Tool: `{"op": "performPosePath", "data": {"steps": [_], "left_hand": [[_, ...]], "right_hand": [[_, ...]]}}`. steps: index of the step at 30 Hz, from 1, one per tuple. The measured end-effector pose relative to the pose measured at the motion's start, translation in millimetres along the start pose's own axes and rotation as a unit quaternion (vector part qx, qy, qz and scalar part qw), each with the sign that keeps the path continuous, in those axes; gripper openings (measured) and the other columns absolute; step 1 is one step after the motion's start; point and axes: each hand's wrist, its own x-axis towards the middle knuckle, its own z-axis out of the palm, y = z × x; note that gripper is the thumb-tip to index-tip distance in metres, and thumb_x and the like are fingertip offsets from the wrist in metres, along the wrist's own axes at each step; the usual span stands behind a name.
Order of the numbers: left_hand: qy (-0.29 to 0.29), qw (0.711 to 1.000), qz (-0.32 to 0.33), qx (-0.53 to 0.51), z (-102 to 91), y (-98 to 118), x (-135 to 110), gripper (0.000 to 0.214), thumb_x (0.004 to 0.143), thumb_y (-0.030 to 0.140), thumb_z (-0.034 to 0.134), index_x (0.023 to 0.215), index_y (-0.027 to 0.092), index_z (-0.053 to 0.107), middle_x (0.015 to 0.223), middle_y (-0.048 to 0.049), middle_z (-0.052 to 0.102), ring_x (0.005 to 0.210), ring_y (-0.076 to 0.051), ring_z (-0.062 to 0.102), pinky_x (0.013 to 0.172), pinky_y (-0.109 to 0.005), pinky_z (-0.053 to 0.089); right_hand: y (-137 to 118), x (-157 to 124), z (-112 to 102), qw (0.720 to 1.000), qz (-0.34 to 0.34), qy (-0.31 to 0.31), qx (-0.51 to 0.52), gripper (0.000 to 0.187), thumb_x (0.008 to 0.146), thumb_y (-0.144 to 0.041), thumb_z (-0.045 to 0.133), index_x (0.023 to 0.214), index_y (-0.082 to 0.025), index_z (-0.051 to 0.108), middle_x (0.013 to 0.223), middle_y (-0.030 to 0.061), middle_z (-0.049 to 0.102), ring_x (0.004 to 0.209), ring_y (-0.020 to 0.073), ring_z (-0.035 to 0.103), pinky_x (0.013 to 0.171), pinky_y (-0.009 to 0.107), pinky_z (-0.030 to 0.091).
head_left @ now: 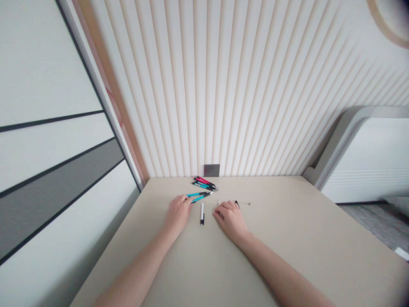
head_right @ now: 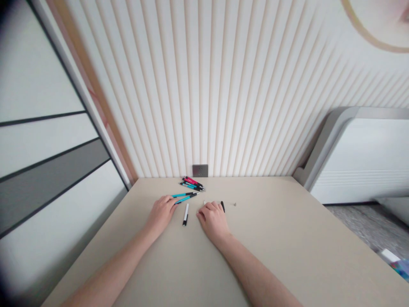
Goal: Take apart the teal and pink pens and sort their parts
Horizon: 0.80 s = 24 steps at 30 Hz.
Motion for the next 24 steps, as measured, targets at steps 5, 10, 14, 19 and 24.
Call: {"op": "performPosePath", "data": {"steps": [5, 10, 14, 19, 24], "left_hand": [[-0.009, 1.0, -0.009, -0.009, 3.1, -2, 1, 0.026, 0.092, 0.015, 0.051, 0.112, 0.023, 0.065, 0.096, -0.0057, 0.062, 0.096, -0.021, 0.058, 0.087, -0.034, 0.045], [0.0, 1.0, -0.004, -0.015, 9.9, -8, 0, 0.025, 0.092, 0.014, 0.049, 0.108, 0.022, 0.066, 0.096, -0.0065, 0.062, 0.094, -0.021, 0.058, 0.087, -0.035, 0.045], [0.005, 1.0, -0.005, -0.008, 10.6, -8, -1, 0.019, 0.092, 0.015, 0.05, 0.103, 0.019, 0.064, 0.096, -0.0069, 0.064, 0.096, -0.023, 0.058, 0.087, -0.036, 0.045], [0.014, 1.0, -0.011, -0.018, 3.7, -2, -2, 0.015, 0.093, 0.016, 0.051, 0.103, 0.018, 0.061, 0.097, -0.0067, 0.065, 0.095, -0.022, 0.058, 0.085, -0.035, 0.044], [0.021, 0.999, -0.011, -0.022, 1.6, 0, -3, 0.013, 0.093, 0.017, 0.051, 0.102, 0.019, 0.061, 0.096, -0.0057, 0.065, 0.094, -0.022, 0.059, 0.084, -0.034, 0.044]], "right_hand": [[1, 0, 0, 1.0, 0.001, -0.004, -0.012, 0.018, 0.094, -0.032, 0.054, 0.093, -0.025, 0.07, 0.093, 0.0057, 0.068, 0.093, 0.0212, 0.056, 0.085, 0.035, 0.039], [2, -1, 2, 1.0, 0.001, 0.007, -0.011, 0.018, 0.094, -0.033, 0.054, 0.098, -0.026, 0.07, 0.096, 0.006, 0.067, 0.094, 0.0221, 0.055, 0.083, 0.035, 0.039], [0, -1, 2, 0.999, -0.008, 0.007, -0.033, 0.021, 0.096, -0.032, 0.051, 0.093, -0.025, 0.07, 0.093, 0.006, 0.067, 0.092, 0.0218, 0.055, 0.084, 0.035, 0.038], [-4, 2, 4, 0.998, -0.012, 0.008, -0.069, 0.023, 0.096, -0.03, 0.05, 0.086, -0.024, 0.07, 0.089, 0.0059, 0.067, 0.091, 0.022, 0.054, 0.083, 0.036, 0.036], [-6, 4, 6, 0.997, -0.001, 0.01, -0.077, 0.025, 0.096, -0.03, 0.049, 0.086, -0.024, 0.071, 0.089, 0.0055, 0.068, 0.091, 0.0219, 0.055, 0.081, 0.036, 0.035]]}}
